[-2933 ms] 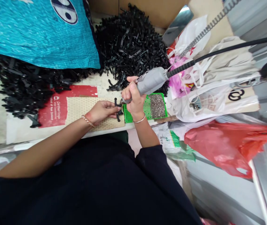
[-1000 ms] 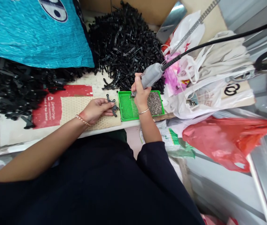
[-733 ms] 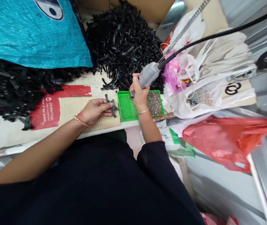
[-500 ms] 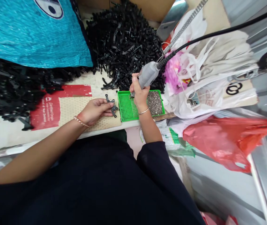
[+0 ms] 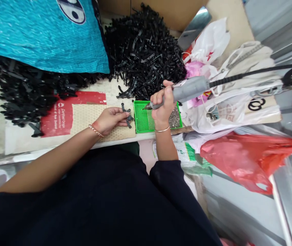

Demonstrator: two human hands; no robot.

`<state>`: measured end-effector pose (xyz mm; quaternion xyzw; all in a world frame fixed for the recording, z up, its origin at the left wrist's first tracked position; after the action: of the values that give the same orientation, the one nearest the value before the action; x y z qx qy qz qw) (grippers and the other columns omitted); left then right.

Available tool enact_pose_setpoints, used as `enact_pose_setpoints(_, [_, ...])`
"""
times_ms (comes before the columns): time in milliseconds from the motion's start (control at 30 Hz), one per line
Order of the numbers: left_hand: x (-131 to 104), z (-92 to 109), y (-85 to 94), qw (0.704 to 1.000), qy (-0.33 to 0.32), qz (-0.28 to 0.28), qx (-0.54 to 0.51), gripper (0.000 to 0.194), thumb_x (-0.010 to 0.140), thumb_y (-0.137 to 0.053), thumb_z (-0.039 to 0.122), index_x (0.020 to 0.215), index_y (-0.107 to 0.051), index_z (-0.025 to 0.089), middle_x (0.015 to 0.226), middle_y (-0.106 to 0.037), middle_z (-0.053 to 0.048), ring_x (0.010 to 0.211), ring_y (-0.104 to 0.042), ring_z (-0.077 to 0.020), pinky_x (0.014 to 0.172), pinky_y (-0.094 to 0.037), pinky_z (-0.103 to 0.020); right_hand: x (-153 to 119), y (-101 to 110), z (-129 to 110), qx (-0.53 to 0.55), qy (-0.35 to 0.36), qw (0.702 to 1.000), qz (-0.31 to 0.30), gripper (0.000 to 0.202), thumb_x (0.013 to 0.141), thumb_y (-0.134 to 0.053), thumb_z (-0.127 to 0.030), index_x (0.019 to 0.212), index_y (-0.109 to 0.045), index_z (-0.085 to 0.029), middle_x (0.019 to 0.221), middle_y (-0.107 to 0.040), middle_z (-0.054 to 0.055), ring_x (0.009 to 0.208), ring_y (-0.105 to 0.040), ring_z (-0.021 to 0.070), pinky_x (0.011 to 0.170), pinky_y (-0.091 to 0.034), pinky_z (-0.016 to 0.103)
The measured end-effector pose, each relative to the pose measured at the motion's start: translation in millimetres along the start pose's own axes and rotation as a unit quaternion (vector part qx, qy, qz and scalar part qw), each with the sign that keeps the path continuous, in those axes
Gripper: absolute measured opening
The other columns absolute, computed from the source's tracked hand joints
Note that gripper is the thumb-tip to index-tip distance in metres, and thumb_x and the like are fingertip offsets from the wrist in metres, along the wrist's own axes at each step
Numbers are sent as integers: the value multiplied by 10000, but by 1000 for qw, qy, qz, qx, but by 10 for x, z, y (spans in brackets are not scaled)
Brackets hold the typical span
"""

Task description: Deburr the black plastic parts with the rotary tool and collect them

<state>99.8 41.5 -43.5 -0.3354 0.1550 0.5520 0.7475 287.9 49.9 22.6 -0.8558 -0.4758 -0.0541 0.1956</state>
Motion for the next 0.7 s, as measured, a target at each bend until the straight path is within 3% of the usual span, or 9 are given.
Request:
enact_pose_setpoints(100, [6,-6,1,1000,-9,-3,3,329,892,-871,110,701,-604,137,694,-729,-24,592,-727,-115,606,-634,-212,-245,-119,-84,-8,-38,999,-33,446,953,-599,-755,975,-589,-310,511,-247,-133,399,-333,107,470,-389,262])
enact_pose_setpoints(233, [12,-19,6,1000,-16,-11,4,373,857,-919,157,692,-586,144,677,-714,-18,578,-703,-105,627,-644,-219,-485,-234,5,-29,-75,995,-61,487,944,-594,-787,935,-570,-301,490,-251,-137,398,-362,108,461,-383,259])
enact_pose_setpoints(400, [13,-23,11,1000,-21,-10,0,366,863,-910,152,689,-588,147,678,-707,-18,587,-701,-109,646,-655,-236,-490,-256,52,-26,-62,995,-79,484,949,-596,-781,933,-562,-299,483,-272,-142,400,-363,101,455,-372,251])
enact_pose_setpoints(700, [12,-28,11,1000,-22,-9,0,356,857,-921,165,696,-605,145,681,-721,-30,590,-712,-115,646,-653,-232,-506,-269,30,-7,-105,994,-40,440,936,-657,-723,909,-559,-295,481,-270,-145,391,-356,102,454,-390,255])
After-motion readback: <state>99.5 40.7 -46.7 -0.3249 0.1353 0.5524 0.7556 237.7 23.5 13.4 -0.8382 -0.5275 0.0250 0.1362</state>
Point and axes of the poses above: each hand's wrist, its own x-axis towards the middle knuckle, its own y-axis out of the back of the hand, z = x × y, the point moved 3 cm from there along x, towards the middle knuckle
